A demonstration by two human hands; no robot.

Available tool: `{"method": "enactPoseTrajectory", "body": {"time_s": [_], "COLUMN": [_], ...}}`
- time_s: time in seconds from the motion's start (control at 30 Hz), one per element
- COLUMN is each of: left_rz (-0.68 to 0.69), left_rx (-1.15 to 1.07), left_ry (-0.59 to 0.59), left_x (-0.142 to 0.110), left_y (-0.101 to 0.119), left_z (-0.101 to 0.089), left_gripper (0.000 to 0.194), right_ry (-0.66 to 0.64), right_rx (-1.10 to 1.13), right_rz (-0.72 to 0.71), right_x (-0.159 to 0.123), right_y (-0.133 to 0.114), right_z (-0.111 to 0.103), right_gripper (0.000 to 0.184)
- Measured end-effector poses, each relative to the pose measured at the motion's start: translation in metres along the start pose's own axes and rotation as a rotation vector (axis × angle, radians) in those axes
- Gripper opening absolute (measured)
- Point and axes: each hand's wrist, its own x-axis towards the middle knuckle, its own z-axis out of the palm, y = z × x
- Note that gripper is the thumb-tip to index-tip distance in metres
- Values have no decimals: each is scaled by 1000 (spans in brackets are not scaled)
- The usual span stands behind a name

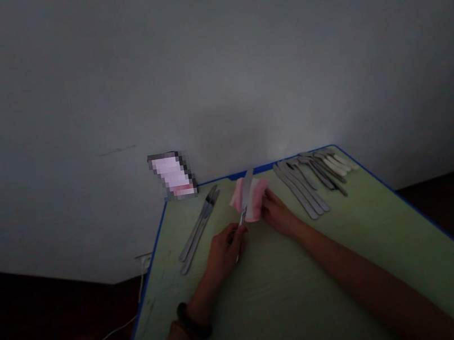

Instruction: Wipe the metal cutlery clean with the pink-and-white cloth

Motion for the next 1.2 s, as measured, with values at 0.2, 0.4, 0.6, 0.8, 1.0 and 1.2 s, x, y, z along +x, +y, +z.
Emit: {"method": "enactPoseTrajectory", "body": {"time_s": [0.2,0.4,0.6,0.8,1.0,1.2], "left_rz": [66,137,152,147,113,81], "left_rx": [52,222,334,358,197,59], "left_ry": [-16,-17,-118,-118,-10,-17], "left_x": [-1,0,-2,-1,10,16], "left_y": [2,-1,0,-2,-4,-11], "left_z": [-2,2,2,1,5,3], "left_gripper": [36,33,35,36,40,38], "right_ry": [-144,-131,188,276,197,-3], "right_rx": [-81,-166,238,540,455,-42], "right_rz": [47,95,116,124,107,78], "right_x": [-4,-4,5,20,41,33], "right_y": [-5,-5,5,-4,-8,4], "right_z": [-4,-7,-5,-9,-2,-5], "right_gripper": [22,10,10,12,23,34]}}
